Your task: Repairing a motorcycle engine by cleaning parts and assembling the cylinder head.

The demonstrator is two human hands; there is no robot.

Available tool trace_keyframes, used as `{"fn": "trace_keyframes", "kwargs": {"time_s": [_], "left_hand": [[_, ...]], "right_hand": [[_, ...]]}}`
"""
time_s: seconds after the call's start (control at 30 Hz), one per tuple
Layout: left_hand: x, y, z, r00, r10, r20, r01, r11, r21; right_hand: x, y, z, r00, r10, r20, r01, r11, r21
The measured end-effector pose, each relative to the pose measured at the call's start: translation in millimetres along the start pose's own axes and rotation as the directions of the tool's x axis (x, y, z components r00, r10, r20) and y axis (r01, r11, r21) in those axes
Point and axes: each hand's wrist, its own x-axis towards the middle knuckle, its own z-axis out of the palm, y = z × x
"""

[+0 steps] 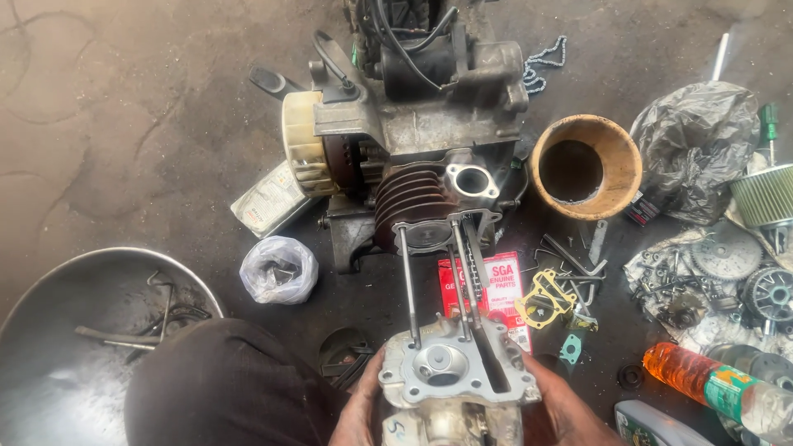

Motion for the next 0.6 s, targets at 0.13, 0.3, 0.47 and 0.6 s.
{"fn": "trace_keyframes", "kwargs": {"time_s": [0.13, 0.3, 0.47, 0.6], "left_hand": [[1.0, -0.5, 2.5, 1.000, 0.015, -0.021, -0.013, 0.996, 0.087], [4.6, 13.0, 12.3, 0.978, -0.162, -0.131, 0.157, 0.986, -0.048], [5.3, 28.5, 25.6, 0.964, -0.214, -0.159, 0.204, 0.976, -0.081], [4.5, 33.9, 35.5, 0.962, -0.230, -0.147, 0.202, 0.962, -0.183]], "right_hand": [[15.7, 8.6, -4.0, 0.942, 0.312, -0.125, -0.226, 0.863, 0.452], [-0.5, -15.8, 6.7, 0.995, 0.095, -0.029, -0.080, 0.937, 0.341], [16.1, -42.2, 24.3, 0.863, 0.486, -0.141, -0.323, 0.743, 0.586], [-0.6, -64.0, 32.4, 0.940, 0.340, -0.040, -0.292, 0.856, 0.426]]}}
